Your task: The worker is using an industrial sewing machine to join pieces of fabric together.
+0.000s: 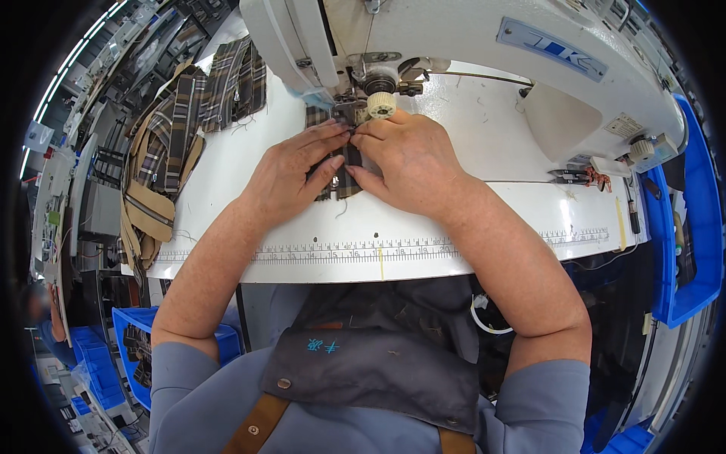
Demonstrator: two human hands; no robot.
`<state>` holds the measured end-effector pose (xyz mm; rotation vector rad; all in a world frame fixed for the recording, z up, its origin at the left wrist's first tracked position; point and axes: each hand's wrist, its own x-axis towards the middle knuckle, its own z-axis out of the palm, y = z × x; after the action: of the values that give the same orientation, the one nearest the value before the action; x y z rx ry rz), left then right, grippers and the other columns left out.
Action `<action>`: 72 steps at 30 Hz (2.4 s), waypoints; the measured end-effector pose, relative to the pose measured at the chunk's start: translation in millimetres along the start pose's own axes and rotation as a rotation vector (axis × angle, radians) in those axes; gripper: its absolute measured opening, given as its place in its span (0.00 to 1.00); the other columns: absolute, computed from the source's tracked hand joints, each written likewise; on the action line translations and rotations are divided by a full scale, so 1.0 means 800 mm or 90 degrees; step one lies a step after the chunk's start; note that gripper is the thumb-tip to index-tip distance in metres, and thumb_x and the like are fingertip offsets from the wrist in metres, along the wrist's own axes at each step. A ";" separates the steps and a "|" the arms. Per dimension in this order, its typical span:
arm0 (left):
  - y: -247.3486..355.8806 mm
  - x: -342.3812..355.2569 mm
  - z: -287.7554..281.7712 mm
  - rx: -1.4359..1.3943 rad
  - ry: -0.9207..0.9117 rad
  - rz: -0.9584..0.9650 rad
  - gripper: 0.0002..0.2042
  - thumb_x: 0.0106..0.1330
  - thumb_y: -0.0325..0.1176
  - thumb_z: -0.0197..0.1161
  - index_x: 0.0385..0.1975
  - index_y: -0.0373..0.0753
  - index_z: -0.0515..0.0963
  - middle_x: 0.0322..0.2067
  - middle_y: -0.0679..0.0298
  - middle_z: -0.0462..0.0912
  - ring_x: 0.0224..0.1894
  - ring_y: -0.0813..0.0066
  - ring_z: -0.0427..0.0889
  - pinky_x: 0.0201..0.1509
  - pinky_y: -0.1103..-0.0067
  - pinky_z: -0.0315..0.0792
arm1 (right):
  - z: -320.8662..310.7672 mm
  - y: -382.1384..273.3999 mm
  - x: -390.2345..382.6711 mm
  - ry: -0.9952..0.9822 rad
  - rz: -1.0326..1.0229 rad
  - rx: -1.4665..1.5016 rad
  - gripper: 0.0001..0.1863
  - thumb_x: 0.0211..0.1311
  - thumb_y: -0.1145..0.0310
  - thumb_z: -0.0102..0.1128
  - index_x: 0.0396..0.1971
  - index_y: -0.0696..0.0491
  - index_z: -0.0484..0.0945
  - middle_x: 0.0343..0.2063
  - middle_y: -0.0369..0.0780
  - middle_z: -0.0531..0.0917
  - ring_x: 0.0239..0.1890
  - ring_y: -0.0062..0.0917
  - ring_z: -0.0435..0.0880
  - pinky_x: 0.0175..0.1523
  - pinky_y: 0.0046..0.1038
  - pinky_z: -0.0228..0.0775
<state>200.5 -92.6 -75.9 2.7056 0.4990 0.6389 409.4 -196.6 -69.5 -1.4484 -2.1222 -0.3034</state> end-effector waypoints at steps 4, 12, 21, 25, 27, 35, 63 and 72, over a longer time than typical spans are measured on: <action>0.004 0.002 -0.001 -0.008 0.005 -0.010 0.19 0.73 0.37 0.64 0.57 0.31 0.81 0.60 0.49 0.82 0.67 0.55 0.78 0.70 0.66 0.73 | -0.001 0.000 0.000 -0.004 0.008 -0.005 0.16 0.54 0.60 0.71 0.39 0.55 0.89 0.38 0.36 0.88 0.44 0.32 0.85 0.45 0.35 0.81; -0.009 0.011 -0.005 -0.033 -0.014 -0.034 0.19 0.69 0.36 0.68 0.56 0.32 0.82 0.59 0.50 0.82 0.62 0.52 0.82 0.66 0.67 0.76 | 0.005 -0.001 0.002 0.013 -0.007 -0.010 0.15 0.55 0.62 0.70 0.39 0.54 0.89 0.39 0.36 0.88 0.42 0.32 0.86 0.44 0.35 0.80; -0.038 0.056 -0.037 0.038 -0.144 0.061 0.20 0.65 0.41 0.70 0.52 0.35 0.84 0.47 0.51 0.87 0.49 0.51 0.85 0.55 0.64 0.79 | -0.002 -0.004 0.002 0.005 -0.007 0.003 0.13 0.56 0.65 0.71 0.38 0.55 0.87 0.41 0.38 0.88 0.38 0.36 0.86 0.43 0.36 0.79; -0.039 0.063 -0.043 0.115 -0.183 0.054 0.15 0.65 0.33 0.67 0.51 0.38 0.85 0.42 0.53 0.88 0.47 0.51 0.86 0.53 0.63 0.80 | -0.001 -0.004 0.004 -0.003 -0.009 0.001 0.13 0.57 0.66 0.71 0.40 0.55 0.87 0.42 0.39 0.87 0.39 0.35 0.87 0.43 0.36 0.79; -0.045 0.063 -0.042 0.181 -0.180 0.089 0.13 0.65 0.31 0.65 0.48 0.39 0.85 0.41 0.55 0.88 0.48 0.54 0.86 0.56 0.64 0.79 | 0.000 -0.005 0.006 0.003 -0.018 0.003 0.13 0.57 0.66 0.71 0.40 0.56 0.87 0.42 0.39 0.87 0.40 0.34 0.87 0.44 0.36 0.79; -0.090 0.067 -0.079 0.725 -0.167 0.158 0.05 0.60 0.26 0.63 0.30 0.43 0.85 0.33 0.68 0.86 0.51 0.70 0.85 0.72 0.73 0.69 | -0.006 -0.008 0.005 -0.014 -0.007 0.007 0.13 0.59 0.67 0.70 0.42 0.56 0.87 0.43 0.39 0.87 0.45 0.34 0.85 0.47 0.35 0.80; 0.048 -0.092 -0.082 -0.899 0.065 -0.439 0.10 0.75 0.34 0.65 0.28 0.44 0.76 0.30 0.75 0.82 0.31 0.89 0.78 0.37 0.86 0.74 | -0.006 -0.011 0.003 0.006 0.012 0.089 0.27 0.55 0.65 0.75 0.56 0.52 0.79 0.50 0.42 0.84 0.50 0.40 0.85 0.51 0.38 0.80; 0.078 -0.057 -0.058 -0.418 -0.126 -0.443 0.18 0.70 0.37 0.70 0.50 0.36 0.70 0.32 0.62 0.86 0.27 0.78 0.84 0.27 0.78 0.75 | 0.007 -0.001 -0.003 -0.004 -0.097 -0.027 0.12 0.55 0.70 0.69 0.40 0.52 0.89 0.44 0.38 0.88 0.45 0.29 0.88 0.43 0.31 0.83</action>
<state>155.9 -156.3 -29.4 1.7879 0.9180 0.2611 407.4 -196.3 -75.7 -1.3138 -2.2490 -0.4034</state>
